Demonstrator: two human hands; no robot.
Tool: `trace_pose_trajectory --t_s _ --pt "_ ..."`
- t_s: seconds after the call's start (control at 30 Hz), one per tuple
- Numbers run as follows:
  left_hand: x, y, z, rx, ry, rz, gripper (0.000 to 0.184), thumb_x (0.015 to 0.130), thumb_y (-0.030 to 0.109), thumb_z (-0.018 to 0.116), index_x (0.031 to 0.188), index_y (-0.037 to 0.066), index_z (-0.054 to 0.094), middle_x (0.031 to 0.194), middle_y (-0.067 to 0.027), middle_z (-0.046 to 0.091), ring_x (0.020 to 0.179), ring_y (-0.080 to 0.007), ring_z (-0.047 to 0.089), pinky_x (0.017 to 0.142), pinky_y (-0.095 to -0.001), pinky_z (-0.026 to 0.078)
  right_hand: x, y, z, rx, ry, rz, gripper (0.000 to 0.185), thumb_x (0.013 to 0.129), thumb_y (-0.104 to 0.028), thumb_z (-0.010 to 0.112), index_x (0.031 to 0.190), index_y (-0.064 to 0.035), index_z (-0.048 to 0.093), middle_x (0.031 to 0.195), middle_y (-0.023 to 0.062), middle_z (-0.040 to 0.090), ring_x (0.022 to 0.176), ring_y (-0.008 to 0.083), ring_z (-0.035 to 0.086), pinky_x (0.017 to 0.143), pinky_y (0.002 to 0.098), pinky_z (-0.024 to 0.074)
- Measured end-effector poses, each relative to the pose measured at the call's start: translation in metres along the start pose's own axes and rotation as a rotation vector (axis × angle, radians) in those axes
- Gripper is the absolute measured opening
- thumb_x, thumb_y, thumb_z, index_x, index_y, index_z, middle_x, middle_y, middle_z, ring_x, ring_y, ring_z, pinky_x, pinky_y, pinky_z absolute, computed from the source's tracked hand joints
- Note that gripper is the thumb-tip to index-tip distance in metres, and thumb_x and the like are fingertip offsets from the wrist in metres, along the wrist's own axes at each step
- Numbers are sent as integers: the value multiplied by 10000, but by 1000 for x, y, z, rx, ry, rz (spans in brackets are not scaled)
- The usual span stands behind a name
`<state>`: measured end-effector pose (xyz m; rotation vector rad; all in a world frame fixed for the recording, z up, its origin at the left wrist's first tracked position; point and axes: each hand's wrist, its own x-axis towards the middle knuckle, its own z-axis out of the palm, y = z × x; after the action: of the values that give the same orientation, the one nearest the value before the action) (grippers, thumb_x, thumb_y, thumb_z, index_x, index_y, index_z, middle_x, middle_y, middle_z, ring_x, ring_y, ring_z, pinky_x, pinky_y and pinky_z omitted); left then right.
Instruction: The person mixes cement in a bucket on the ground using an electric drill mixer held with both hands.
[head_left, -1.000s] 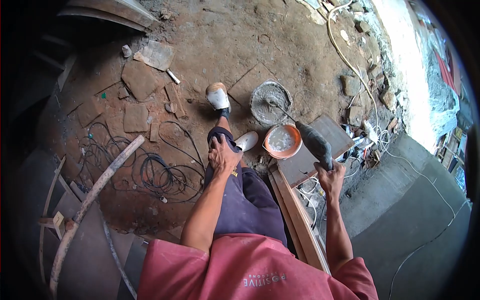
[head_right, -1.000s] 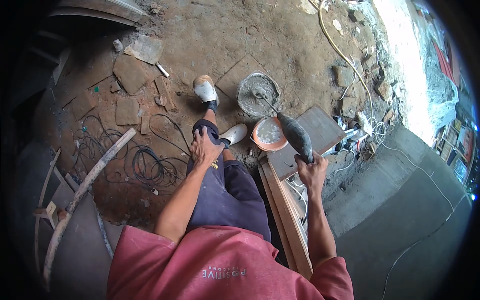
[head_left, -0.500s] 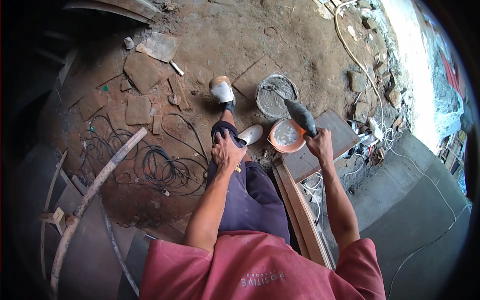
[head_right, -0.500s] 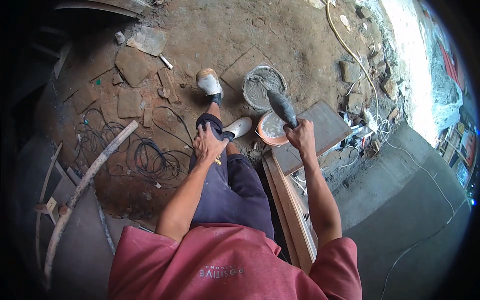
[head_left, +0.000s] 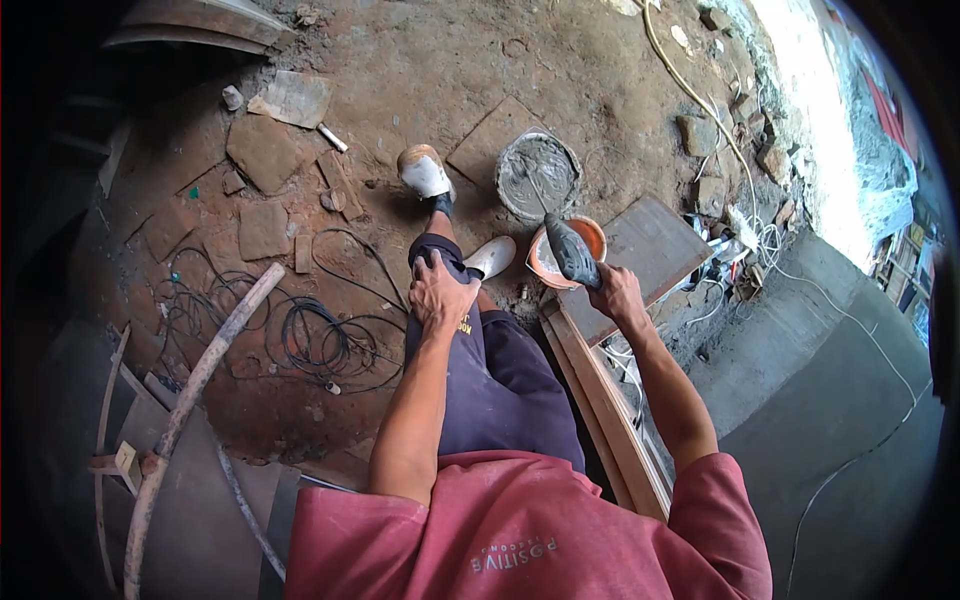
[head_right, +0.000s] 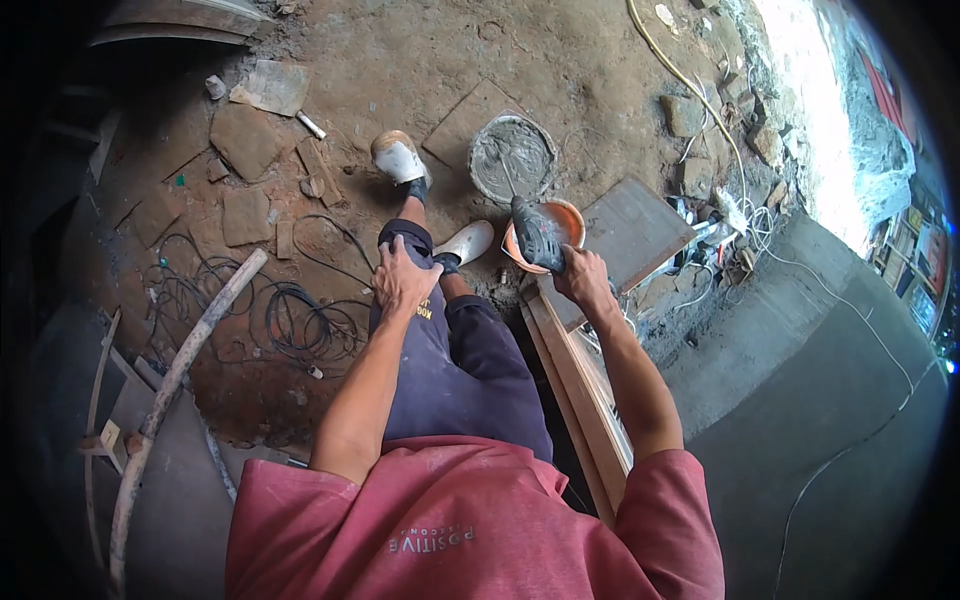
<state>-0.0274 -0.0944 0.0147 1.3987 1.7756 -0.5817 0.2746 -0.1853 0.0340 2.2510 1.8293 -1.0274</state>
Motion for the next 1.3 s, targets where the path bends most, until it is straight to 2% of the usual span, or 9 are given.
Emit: trace_pose_trajectory --t_s 0.17,0.33,0.57,0.8,0.87,1.0,1.07,1.2,1.3 --pt "-1 1 -2 0 7 -16 905 708 446 768 1460 115 388 1478 -227 408 1132 -394 618 959 -462 492 -28 -31 -50 122 105 142 142 726 -138 636 789 -11 628 704 239 630 673 433 637 643 483 520" --pt "-1 2 -3 -37 -12 -17 923 708 457 762 1474 117 375 1486 -231 400 1135 -409 612 965 -460 483 -47 -49 -106 218 157 355 193 713 -134 650 684 46 586 546 225 519 501 382 558 545 411 468" --pt "2 5 -5 -4 -38 -20 923 705 462 764 1470 115 383 1478 -223 418 1130 -396 618 965 -456 486 29 -1 -19 234 177 474 288 708 -202 638 765 81 632 679 319 584 682 467 637 667 462 509" --pt "1 3 3 41 15 -16 912 712 485 765 1464 121 398 1469 -213 435 1122 -384 628 954 -446 495 41 5 -9 416 177 687 379 696 -256 702 738 117 646 600 226 625 538 314 638 589 446 508" --pt "0 5 0 33 -8 -25 916 716 491 768 1465 117 396 1474 -212 432 1123 -383 628 950 -448 497 39 5 -11 429 166 714 374 699 -256 710 716 113 649 564 167 604 506 243 606 539 416 493" --pt "-1 3 2 45 12 -5 912 722 495 769 1464 118 396 1477 -212 429 1122 -381 628 942 -449 500 34 3 -15 484 155 745 350 705 -259 715 699 86 660 553 130 595 493 201 586 517 380 477" --pt "-1 5 0 38 0 -9 908 724 497 769 1462 119 399 1477 -213 429 1122 -381 629 937 -449 503 33 9 -12 500 147 750 332 740 -277 725 712 51 688 528 60 565 436 151 538 433 322 425" --pt "-1 8 3 45 31 -13 904 724 494 771 1459 120 403 1466 -209 441 1119 -382 629 933 -451 504 33 15 -8 564 175 753 324 751 -274 723 724 48 694 534 58 570 431 144 530 420 314 409" --pt "-3 10 4 55 23 -16 891 721 489 772 1447 117 413 1447 -209 457 1114 -378 632 927 -445 509 30 15 -8 788 201 800 304 760 -266 716 706 31 684 530 51 563 418 138 506 399 306 379"
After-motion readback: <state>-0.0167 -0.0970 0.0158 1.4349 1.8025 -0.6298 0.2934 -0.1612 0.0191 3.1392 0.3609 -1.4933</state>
